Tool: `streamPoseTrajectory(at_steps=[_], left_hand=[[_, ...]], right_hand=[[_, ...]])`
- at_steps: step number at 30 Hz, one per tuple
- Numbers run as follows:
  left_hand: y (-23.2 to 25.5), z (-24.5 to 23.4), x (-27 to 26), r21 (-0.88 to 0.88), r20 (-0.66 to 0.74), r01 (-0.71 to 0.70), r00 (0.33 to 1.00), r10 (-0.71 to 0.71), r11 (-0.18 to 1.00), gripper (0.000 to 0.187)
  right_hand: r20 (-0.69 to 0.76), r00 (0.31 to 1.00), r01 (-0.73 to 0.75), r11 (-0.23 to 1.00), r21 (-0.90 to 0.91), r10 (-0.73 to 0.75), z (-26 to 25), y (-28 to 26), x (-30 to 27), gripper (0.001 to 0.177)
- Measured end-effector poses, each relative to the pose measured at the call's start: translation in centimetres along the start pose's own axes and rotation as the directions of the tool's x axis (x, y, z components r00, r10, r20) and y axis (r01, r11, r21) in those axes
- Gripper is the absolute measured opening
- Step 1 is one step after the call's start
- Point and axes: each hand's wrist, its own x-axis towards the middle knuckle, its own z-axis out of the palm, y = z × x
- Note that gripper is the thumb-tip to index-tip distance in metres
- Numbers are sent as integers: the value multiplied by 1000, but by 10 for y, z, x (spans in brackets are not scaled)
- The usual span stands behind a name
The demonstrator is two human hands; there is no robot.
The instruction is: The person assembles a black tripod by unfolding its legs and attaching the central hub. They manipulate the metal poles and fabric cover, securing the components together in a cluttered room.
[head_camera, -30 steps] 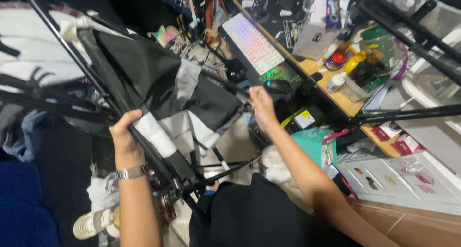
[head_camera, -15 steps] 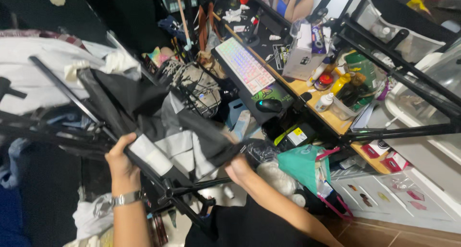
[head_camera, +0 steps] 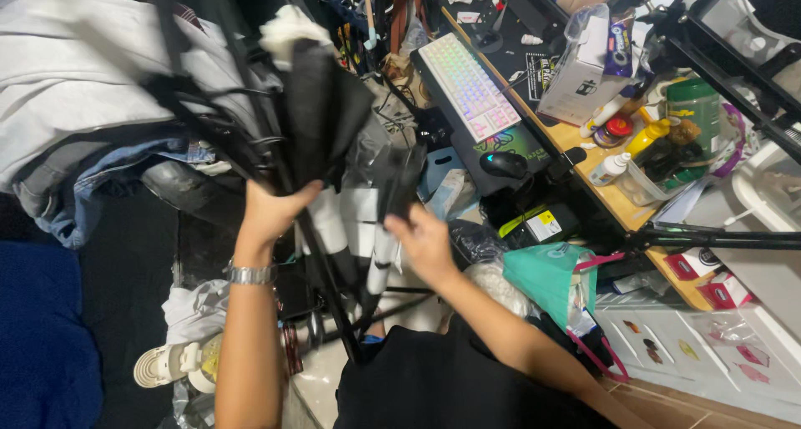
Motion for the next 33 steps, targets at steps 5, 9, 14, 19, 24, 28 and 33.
streamPoseTrajectory(at_steps=[5, 9, 14, 19, 24, 28, 33], left_hand=[[28, 11, 5, 192, 151, -32, 989, 3, 981, 29], [14, 52, -12, -43, 122, 26, 992, -21, 999, 36], [1, 79, -34, -228, 85, -60, 993, 82, 972, 66], [-15, 70, -48, -19, 130, -50, 990, 52, 999, 78], [-47, 84, -51, -312, 21, 15, 1000, -9, 950, 55], [-57, 75, -57, -179, -7, -68, 998, 68, 982, 52], [-67, 72, -57, -188, -74, -41, 997, 28, 981, 49]], right_hand=[[-155, 983, 131, 962, 241, -95, 2, -58, 58, 21], [-172, 956, 253, 965, 64, -239, 31, -66, 66, 19], [-263, 919, 261, 953, -155, -294, 48, -68, 53, 24], [137, 972, 172, 974, 149, -192, 46, -65, 69, 23], [429, 901, -9, 982, 187, -73, 6, -81, 84, 23], [-248, 930, 285, 958, 11, -273, -29, -60, 126, 23], [172, 964, -163, 964, -209, 201, -23, 15, 131, 35]])
